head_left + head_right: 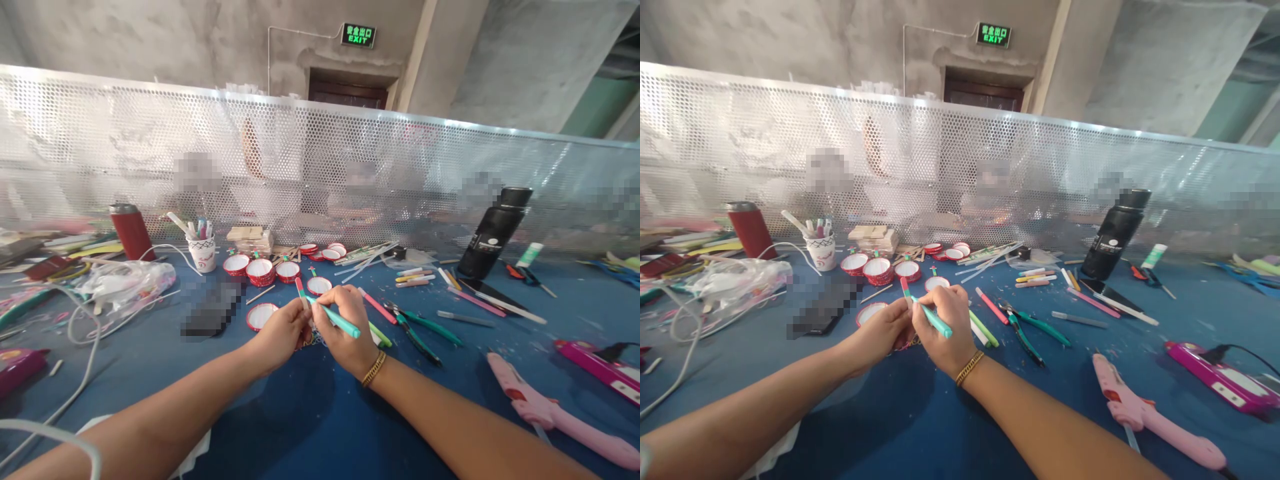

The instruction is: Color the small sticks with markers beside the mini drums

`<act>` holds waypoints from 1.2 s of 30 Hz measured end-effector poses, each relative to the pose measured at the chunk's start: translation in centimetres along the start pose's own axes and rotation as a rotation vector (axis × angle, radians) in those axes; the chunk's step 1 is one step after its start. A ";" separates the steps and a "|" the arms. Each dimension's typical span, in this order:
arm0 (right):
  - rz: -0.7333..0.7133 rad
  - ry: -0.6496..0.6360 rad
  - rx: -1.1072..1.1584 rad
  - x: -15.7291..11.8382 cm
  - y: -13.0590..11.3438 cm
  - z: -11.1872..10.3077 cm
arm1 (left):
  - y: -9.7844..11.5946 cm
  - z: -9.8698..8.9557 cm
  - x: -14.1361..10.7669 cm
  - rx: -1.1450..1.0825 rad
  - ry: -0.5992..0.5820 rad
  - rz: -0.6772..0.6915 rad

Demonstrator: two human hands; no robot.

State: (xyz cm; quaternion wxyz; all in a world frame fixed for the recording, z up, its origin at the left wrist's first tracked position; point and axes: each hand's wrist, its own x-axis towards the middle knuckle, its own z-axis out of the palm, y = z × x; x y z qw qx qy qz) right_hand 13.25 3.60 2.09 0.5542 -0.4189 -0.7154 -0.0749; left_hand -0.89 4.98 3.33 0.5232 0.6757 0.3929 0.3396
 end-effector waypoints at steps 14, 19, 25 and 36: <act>0.003 -0.004 -0.001 -0.1 0.1 0.1 | -0.2 0.0 0.1 0.003 -0.013 -0.010; -0.004 -0.007 0.018 -0.2 -0.1 0.0 | 0.0 0.1 0.0 -0.012 -0.013 -0.008; -0.006 -0.015 0.015 -0.1 -0.1 0.1 | -0.4 0.1 0.1 -0.005 -0.015 0.028; -0.010 -0.014 0.017 -0.1 -0.1 0.1 | -0.4 0.0 0.1 0.014 -0.018 0.019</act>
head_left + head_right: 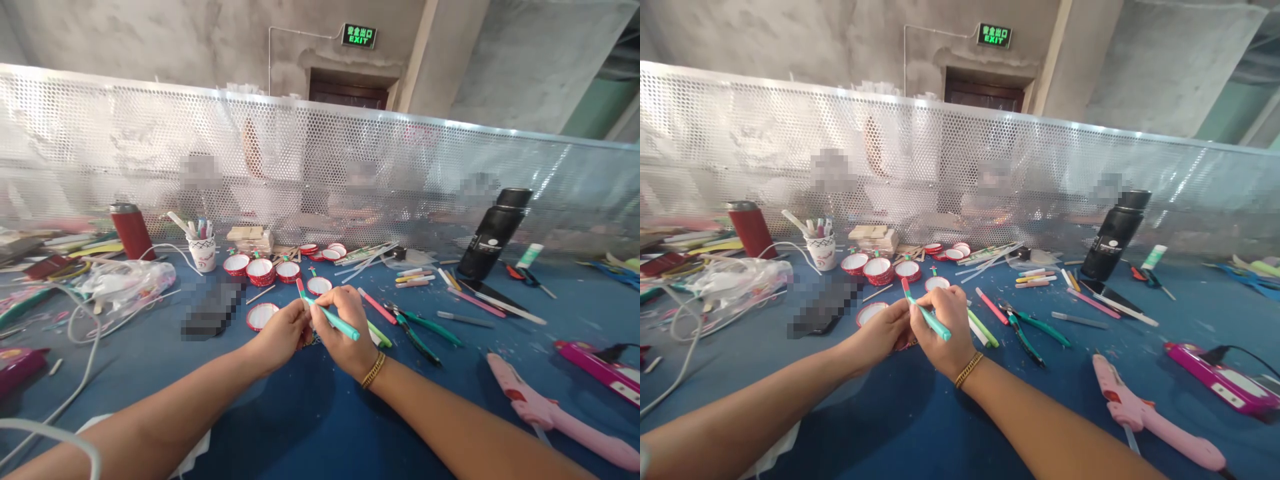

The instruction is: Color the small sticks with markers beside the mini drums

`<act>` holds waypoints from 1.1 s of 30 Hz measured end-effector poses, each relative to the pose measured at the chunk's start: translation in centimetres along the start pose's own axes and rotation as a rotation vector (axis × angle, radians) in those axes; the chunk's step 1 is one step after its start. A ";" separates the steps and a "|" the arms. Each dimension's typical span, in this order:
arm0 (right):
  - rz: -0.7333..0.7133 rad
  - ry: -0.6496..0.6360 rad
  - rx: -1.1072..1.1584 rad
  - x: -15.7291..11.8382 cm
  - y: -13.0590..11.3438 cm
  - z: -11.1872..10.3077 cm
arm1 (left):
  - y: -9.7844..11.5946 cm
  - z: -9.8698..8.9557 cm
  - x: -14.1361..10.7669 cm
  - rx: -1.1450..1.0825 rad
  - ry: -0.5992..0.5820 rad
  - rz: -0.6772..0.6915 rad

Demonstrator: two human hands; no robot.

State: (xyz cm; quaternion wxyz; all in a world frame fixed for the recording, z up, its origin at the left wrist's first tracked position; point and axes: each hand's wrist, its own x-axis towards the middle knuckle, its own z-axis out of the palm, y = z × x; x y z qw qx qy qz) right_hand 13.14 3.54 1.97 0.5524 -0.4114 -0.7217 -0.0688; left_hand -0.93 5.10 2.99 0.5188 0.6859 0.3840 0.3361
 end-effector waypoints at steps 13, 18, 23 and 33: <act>0.004 0.026 -0.013 0.1 0.2 -0.1 | 0.3 0.0 -0.1 -0.009 0.011 -0.026; -0.007 0.001 0.003 0.0 -0.2 -0.1 | 0.2 0.0 -0.1 0.006 -0.009 -0.016; -0.003 -0.007 -0.013 0.0 0.2 0.0 | -0.1 0.0 0.0 0.024 -0.012 -0.007; -0.021 0.021 -0.003 0.0 -0.1 -0.1 | -0.3 0.0 0.1 0.016 -0.011 0.004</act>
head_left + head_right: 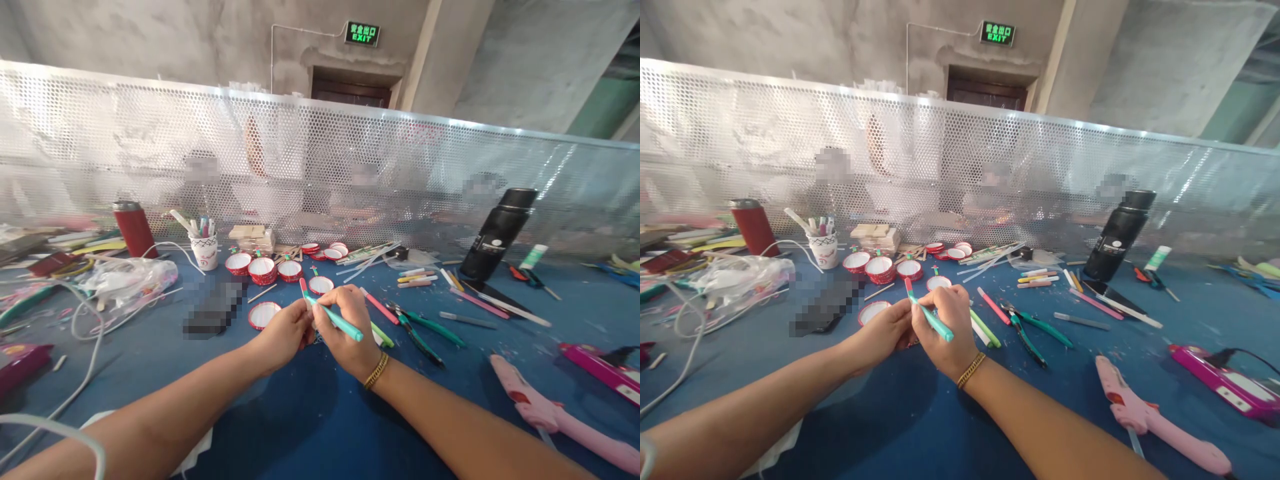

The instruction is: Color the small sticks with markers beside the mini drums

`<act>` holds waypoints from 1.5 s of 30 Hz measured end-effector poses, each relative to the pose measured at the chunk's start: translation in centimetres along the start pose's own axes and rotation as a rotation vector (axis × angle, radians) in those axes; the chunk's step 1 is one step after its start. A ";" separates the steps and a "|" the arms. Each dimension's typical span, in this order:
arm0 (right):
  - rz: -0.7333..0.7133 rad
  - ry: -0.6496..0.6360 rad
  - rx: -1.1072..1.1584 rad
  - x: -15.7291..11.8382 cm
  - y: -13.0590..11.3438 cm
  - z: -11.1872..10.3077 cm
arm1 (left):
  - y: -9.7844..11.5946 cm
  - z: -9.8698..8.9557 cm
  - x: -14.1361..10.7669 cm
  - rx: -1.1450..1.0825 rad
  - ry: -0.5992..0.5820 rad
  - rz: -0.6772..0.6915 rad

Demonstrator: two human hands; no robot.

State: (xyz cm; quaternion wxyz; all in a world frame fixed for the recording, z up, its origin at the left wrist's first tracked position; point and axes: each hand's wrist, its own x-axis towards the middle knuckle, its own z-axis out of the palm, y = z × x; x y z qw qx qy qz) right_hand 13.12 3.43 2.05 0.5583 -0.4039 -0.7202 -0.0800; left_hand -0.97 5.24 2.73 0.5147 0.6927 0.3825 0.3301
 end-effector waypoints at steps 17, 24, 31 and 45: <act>0.015 -0.014 0.001 0.1 0.1 0.1 | 0.0 0.1 -0.1 0.017 0.006 -0.016; 0.015 -0.014 0.009 0.1 0.1 0.0 | -0.1 0.1 -0.1 0.006 0.001 -0.019; 0.041 0.019 -0.011 0.0 0.7 0.2 | 0.3 0.1 0.0 -0.017 0.016 -0.044; 0.022 -0.005 -0.002 0.0 0.4 0.1 | 0.0 0.1 0.0 0.007 0.004 -0.041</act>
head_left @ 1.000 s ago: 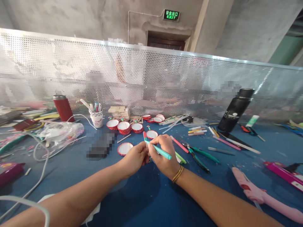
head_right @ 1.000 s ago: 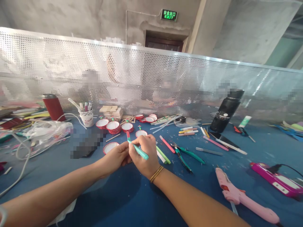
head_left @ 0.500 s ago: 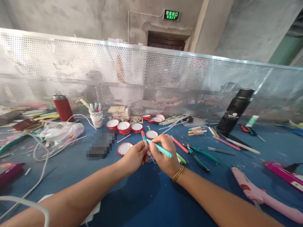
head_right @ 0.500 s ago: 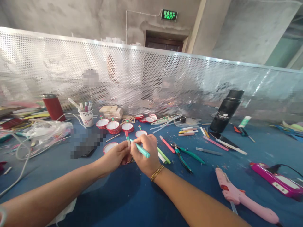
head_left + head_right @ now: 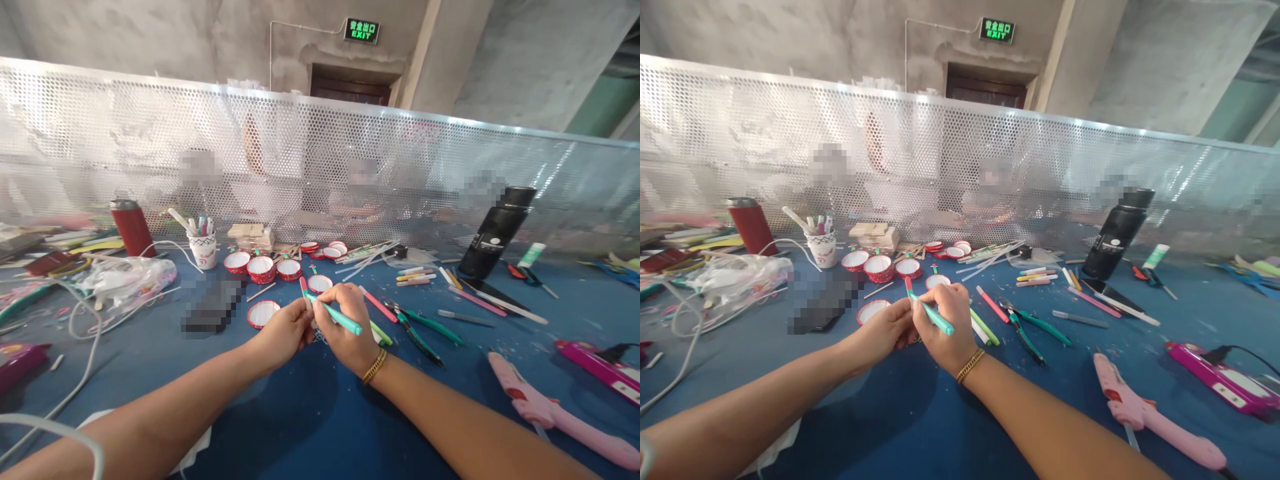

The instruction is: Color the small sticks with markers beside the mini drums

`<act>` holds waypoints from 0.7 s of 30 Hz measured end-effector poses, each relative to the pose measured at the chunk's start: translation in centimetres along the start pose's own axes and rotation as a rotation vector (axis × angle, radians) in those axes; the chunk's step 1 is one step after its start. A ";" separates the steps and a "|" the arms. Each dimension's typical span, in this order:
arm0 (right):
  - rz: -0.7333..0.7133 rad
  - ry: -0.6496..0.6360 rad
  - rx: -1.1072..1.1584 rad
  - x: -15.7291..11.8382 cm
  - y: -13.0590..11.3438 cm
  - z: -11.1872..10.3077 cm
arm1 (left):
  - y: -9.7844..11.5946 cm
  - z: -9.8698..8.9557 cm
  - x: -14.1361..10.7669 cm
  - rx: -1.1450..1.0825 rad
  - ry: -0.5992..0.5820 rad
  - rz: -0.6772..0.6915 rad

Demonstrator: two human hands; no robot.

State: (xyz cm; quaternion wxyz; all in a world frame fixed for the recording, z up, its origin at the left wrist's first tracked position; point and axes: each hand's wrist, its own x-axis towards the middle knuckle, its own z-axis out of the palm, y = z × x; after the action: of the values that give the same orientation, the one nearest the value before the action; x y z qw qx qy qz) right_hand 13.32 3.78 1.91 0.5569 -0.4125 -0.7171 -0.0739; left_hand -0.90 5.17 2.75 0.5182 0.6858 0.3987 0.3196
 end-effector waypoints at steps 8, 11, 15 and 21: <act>0.007 0.034 0.000 0.0 0.0 -0.1 | 0.2 0.1 0.0 -0.007 0.015 -0.005; -0.014 0.013 0.007 0.0 -0.2 -0.1 | 0.1 0.1 -0.1 -0.011 -0.005 0.007; 0.003 0.009 0.007 0.0 0.1 0.0 | 0.0 0.0 -0.1 0.010 -0.001 0.008; 0.034 0.033 0.013 0.0 0.3 0.0 | 0.4 0.1 -0.2 0.000 0.013 -0.010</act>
State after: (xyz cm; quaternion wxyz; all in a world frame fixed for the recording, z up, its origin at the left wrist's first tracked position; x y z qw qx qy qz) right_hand 13.50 3.92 1.78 0.5724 -0.4199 -0.7011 -0.0664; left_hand -0.85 4.93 3.13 0.5169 0.6818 0.4056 0.3215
